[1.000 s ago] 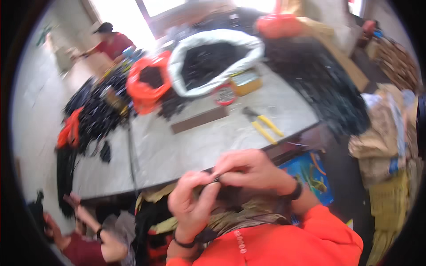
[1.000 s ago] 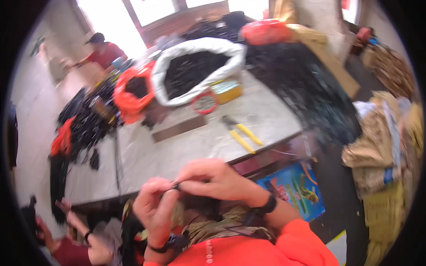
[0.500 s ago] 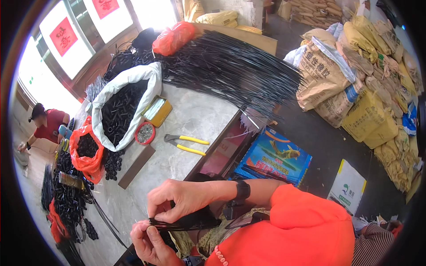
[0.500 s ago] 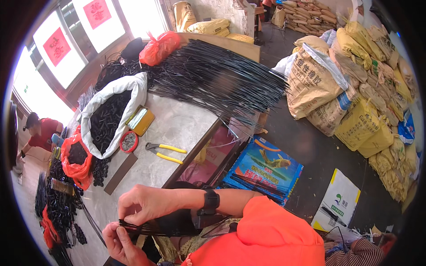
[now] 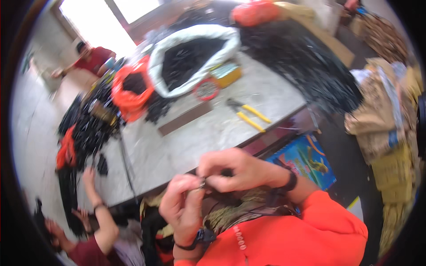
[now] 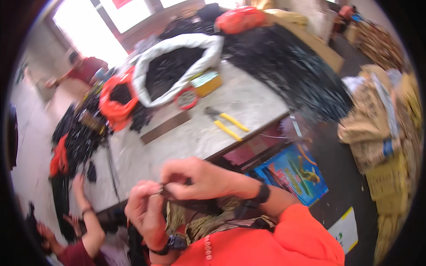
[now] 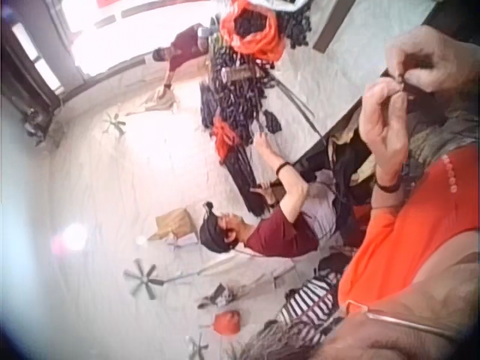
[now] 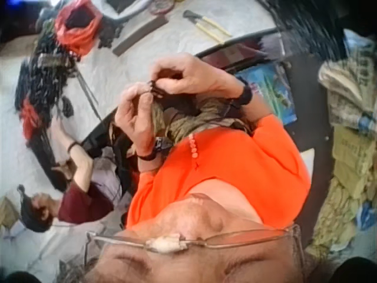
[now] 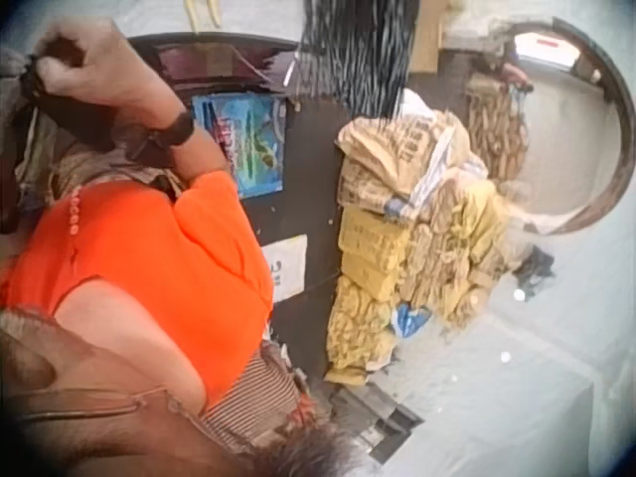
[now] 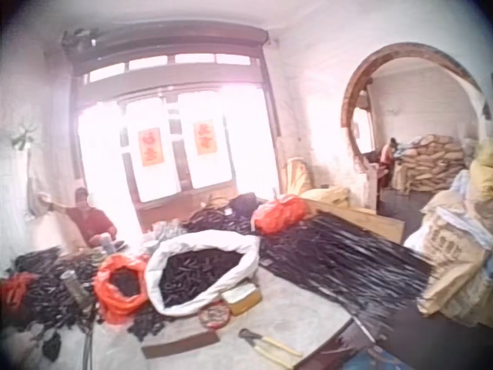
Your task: The recorder uses pliers and hands to assemble small plastic connectors and wire ribs for umbrellas.
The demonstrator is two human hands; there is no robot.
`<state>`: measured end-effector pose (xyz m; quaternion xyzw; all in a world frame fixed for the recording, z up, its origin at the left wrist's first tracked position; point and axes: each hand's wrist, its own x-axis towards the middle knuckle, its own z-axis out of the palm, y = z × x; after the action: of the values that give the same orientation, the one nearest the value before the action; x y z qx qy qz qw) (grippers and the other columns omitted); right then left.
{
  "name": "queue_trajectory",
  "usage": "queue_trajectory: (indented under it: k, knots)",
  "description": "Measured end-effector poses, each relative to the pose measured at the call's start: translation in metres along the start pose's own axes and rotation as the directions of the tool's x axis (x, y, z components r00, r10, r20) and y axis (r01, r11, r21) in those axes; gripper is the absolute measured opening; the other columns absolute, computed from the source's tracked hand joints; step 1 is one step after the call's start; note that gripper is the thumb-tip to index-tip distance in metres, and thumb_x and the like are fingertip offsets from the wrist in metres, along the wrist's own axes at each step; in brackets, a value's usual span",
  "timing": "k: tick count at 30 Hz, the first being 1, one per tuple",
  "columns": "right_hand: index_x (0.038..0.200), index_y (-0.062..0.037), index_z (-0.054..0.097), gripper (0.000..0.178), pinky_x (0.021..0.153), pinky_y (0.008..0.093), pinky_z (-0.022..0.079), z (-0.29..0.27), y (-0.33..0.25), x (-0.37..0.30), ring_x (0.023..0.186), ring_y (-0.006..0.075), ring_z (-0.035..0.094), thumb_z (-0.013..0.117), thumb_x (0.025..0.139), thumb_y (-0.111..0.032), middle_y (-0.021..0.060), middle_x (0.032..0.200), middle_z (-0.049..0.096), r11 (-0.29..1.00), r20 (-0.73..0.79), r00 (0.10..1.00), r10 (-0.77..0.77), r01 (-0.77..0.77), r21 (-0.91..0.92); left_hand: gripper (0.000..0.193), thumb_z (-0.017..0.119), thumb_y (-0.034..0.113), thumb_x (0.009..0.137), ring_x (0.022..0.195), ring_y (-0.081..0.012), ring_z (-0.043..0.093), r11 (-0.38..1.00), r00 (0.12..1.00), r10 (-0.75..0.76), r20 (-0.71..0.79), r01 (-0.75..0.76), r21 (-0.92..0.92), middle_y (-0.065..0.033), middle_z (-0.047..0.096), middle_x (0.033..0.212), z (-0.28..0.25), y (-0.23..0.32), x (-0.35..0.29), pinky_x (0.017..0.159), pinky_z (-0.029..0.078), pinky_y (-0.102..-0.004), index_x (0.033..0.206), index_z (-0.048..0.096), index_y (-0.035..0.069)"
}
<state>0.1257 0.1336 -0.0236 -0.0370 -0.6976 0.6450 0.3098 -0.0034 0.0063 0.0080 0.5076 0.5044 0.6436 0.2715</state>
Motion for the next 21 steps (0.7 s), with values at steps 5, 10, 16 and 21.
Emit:
queue_trajectory:
  k: [5, 10, 16, 21]
  knots:
    - [0.103, -0.0040, 0.058, 0.026, 0.071, 0.0219, 0.050, 0.005, 0.007, 0.001, 0.082, 0.0064, 0.061, 0.073, 0.083, -0.003, 0.0023, 0.094, 0.062, 0.964, 0.066, 0.998, -0.001, -0.017, 0.265, 0.012, 0.065, -0.002, 0.088, 0.080, -0.0174, 0.061, 0.994, 0.993, 0.111, 0.046, -0.112, 0.013, -0.0120, 0.063, 0.091, -0.016, -0.007, 0.001, 0.073, 0.050, -0.0277, 0.099, 0.062, -0.004]
    - [0.110, -0.0050, 0.061, 0.032, 0.070, 0.0213, 0.049, 0.011, 0.001, 0.003, 0.081, 0.0073, 0.060, 0.076, 0.082, -0.004, 0.0024, 0.095, 0.062, 0.936, -0.120, 0.992, -0.039, 0.079, 0.343, 0.017, 0.068, -0.004, 0.086, 0.084, -0.0178, 0.063, 0.997, 0.993, 0.033, 0.111, -0.040, 0.062, -0.0121, 0.064, 0.092, -0.023, -0.009, 0.002, 0.076, 0.051, -0.0288, 0.101, 0.061, -0.004]
    - [0.094, -0.0022, 0.068, 0.022, 0.069, 0.0282, 0.048, -0.003, -0.002, 0.006, 0.082, 0.0179, 0.062, 0.078, 0.075, 0.005, 0.0099, 0.091, 0.067, 0.988, 0.023, 0.988, -0.150, 0.149, 0.043, 0.033, 0.067, -0.011, 0.084, 0.094, -0.0171, 0.065, 0.967, 0.996, -0.048, 0.069, 0.064, -0.248, -0.0127, 0.064, 0.099, -0.018, -0.011, -0.001, 0.086, 0.055, -0.0297, 0.112, 0.052, -0.005]
    - [0.092, -0.0020, 0.068, 0.019, 0.071, 0.0298, 0.048, -0.002, -0.005, 0.007, 0.082, 0.0191, 0.062, 0.077, 0.077, 0.004, 0.0091, 0.088, 0.067, 0.992, 0.014, 0.993, -0.121, 0.120, 0.040, 0.033, 0.069, -0.012, 0.082, 0.092, -0.0172, 0.065, 0.930, 0.996, -0.069, 0.065, 0.088, -0.358, -0.0132, 0.064, 0.098, -0.021, -0.016, 0.003, 0.084, 0.055, -0.0293, 0.110, 0.052, -0.005]
